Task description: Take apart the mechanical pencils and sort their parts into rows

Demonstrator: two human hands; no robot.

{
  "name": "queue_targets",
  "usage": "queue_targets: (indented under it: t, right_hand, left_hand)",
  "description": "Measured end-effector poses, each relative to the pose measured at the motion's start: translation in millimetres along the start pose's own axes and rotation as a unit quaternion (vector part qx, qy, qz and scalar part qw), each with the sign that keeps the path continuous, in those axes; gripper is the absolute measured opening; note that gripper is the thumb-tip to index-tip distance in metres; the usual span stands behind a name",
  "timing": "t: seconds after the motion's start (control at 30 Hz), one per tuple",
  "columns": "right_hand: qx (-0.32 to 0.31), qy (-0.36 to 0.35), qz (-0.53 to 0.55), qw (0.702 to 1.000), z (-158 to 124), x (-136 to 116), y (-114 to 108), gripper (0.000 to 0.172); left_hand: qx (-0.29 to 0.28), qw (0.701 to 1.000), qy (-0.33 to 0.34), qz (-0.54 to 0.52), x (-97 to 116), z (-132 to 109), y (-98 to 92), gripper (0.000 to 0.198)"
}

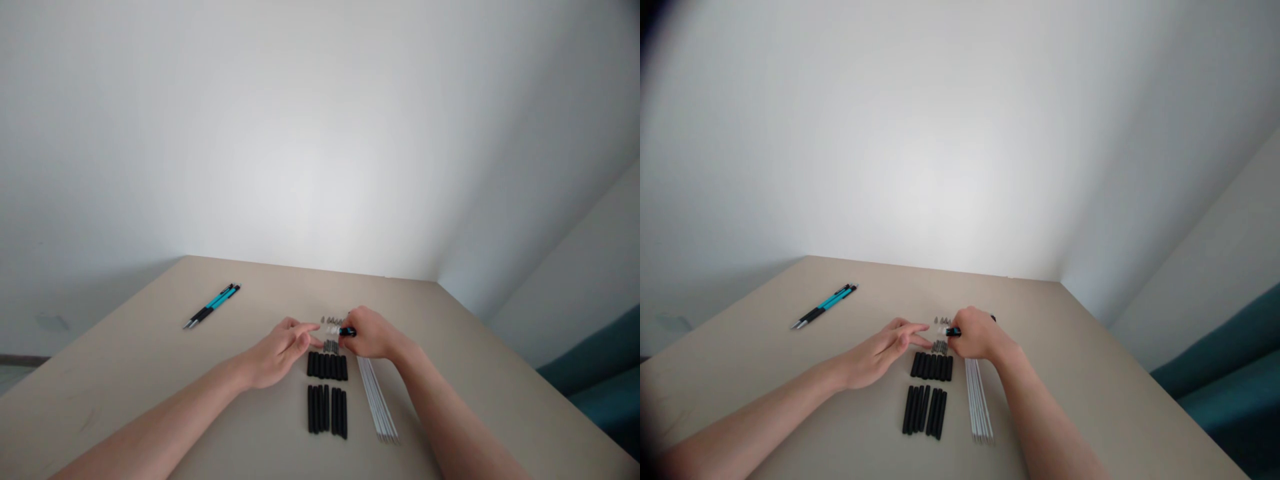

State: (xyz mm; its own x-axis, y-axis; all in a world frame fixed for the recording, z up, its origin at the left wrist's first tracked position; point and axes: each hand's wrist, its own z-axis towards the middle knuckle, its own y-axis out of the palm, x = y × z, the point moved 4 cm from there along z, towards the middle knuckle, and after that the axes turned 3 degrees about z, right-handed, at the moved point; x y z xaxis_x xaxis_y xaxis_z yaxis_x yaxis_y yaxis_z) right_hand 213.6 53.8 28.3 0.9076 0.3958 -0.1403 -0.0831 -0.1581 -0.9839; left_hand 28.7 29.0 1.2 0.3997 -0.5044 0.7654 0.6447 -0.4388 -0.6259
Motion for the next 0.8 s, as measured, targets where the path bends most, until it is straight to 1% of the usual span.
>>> queue_targets:
  t: [0.17,0.3,0.5,0.57,0.6,0.63,0.67,0.7,0.73,0.77,0.8]
  right_hand:
    - [0.001,-0.006,0.009,1.000,0,0,0,0.020]
    - [0.010,-0.013,0.021,1.000,0,-1,0,0.020]
    - [0.030,-0.018,0.046,0.998,0,1,0,0.018]
    - [0.043,-0.019,0.055,0.997,1,0,-1,0.020]
    - [0.060,-0.016,0.080,0.995,2,0,-2,0.024]
    - [0.087,-0.009,0.127,0.988,3,-1,-3,0.030]
    - [0.123,-0.002,0.192,0.974,4,-2,-5,0.039]
    - [0.162,0.005,0.278,0.947,5,-3,-6,0.048]
    - [0.200,0.011,0.357,0.913,5,-5,-6,0.057]
    - [0.226,-0.002,0.416,0.881,6,-9,-5,0.062]
    - [0.248,-0.021,0.453,0.856,6,-14,-4,0.061]
  left_hand:
    - [-0.008,1.000,-0.006,-0.006,0,0,0.6,0.058]
    - [-0.002,1.000,-0.003,-0.005,2,0,0.4,0.059]
    - [0.000,1.000,0.002,-0.002,2,-1,0.0,0.055]
    - [0.007,1.000,0.002,-0.003,2,0,-0.5,0.054]
    - [0.014,1.000,0.002,-0.003,2,0,-1.1,0.053]
    - [0.024,1.000,0.001,-0.004,2,1,-2.0,0.050]
    - [0.037,0.999,0.000,-0.003,2,2,-3.1,0.046]
    - [0.052,0.999,-0.001,-0.001,2,2,-4.6,0.043]
    - [0.069,0.998,0.001,0.003,2,3,-6.1,0.040]
    - [0.084,0.996,0.007,0.007,2,3,-7.5,0.039]
    - [0.095,0.995,0.014,0.008,3,4,-8.5,0.038]
